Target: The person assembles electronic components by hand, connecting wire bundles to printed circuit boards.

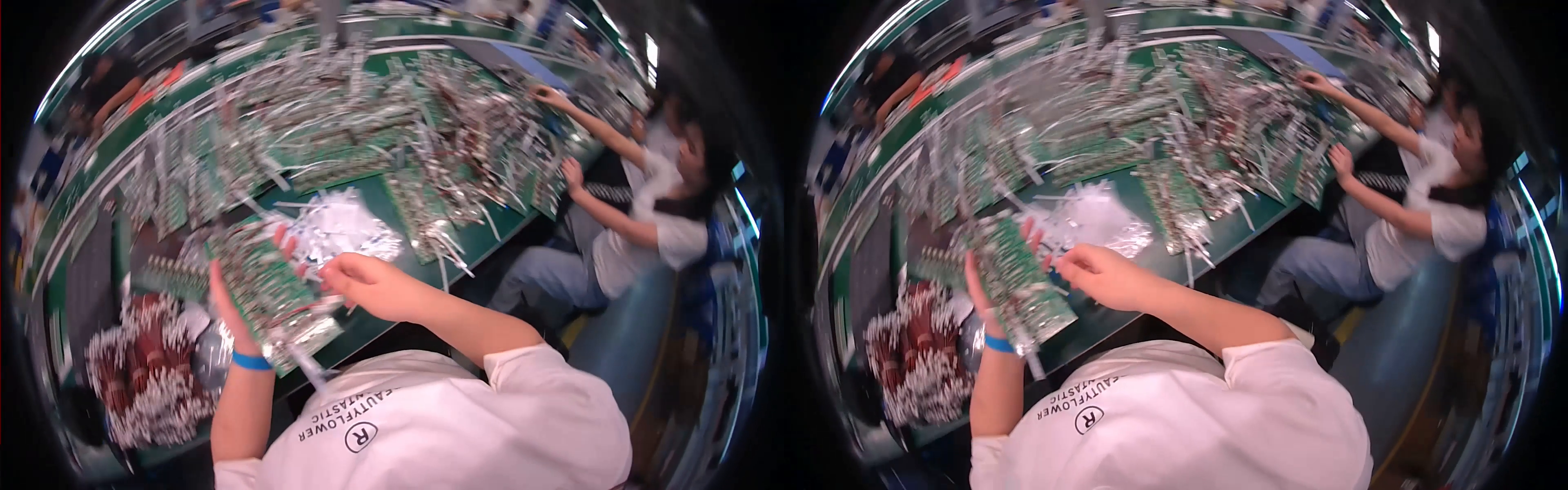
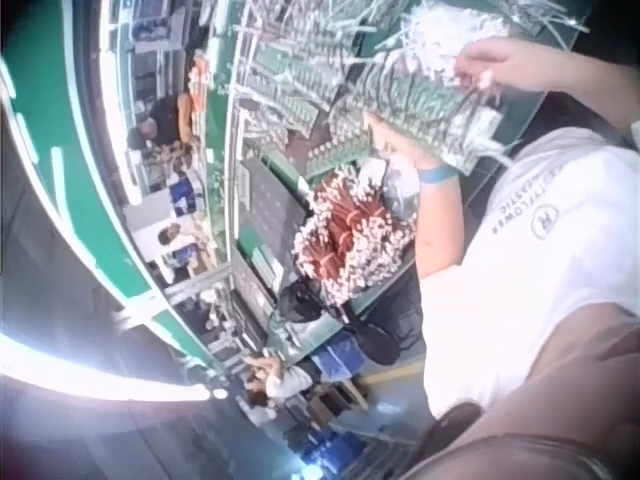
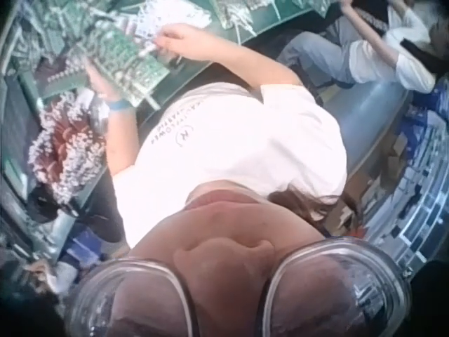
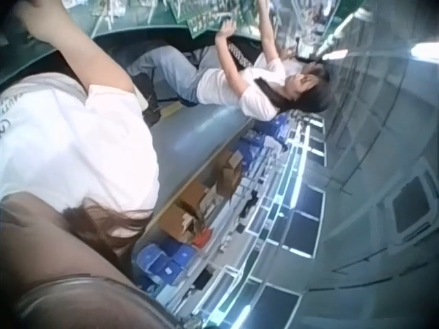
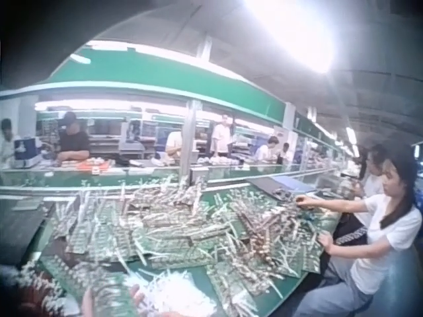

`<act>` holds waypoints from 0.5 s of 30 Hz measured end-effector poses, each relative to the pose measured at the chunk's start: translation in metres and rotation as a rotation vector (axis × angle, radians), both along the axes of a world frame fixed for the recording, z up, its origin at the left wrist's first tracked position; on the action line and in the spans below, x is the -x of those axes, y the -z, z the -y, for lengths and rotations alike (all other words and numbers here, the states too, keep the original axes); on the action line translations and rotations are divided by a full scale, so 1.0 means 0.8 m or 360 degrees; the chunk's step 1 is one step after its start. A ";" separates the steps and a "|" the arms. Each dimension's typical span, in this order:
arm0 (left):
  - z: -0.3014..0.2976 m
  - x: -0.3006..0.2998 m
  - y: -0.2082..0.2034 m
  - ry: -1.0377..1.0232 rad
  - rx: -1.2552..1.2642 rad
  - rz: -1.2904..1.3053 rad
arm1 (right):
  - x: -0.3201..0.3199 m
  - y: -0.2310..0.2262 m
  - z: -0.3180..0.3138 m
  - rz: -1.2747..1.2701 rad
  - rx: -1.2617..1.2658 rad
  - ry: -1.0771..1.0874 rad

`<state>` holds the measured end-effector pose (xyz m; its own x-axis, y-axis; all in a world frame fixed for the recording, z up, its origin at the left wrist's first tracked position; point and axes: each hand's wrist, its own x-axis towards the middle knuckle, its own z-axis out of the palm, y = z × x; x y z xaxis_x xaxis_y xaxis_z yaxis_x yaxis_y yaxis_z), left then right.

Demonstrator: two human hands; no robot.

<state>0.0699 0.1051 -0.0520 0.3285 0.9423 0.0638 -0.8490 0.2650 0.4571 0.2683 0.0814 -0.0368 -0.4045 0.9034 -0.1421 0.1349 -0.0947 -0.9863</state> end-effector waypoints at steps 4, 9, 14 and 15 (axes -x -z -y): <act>0.005 -0.024 -0.008 -0.0140 0.0150 0.0025 | 0.006 0.008 0.005 -0.0366 0.0410 -0.0144; 0.025 -0.015 -0.024 -0.0350 0.0217 0.0106 | 0.036 -0.028 0.000 -0.0504 0.0930 0.0059; 0.031 0.015 -0.017 -0.0486 0.0171 -0.0421 | 0.024 -0.044 -0.017 -0.0730 0.0770 0.0077; 0.036 0.025 -0.029 -0.0547 0.0178 -0.0634 | 0.014 -0.052 -0.022 -0.0844 0.0723 0.0128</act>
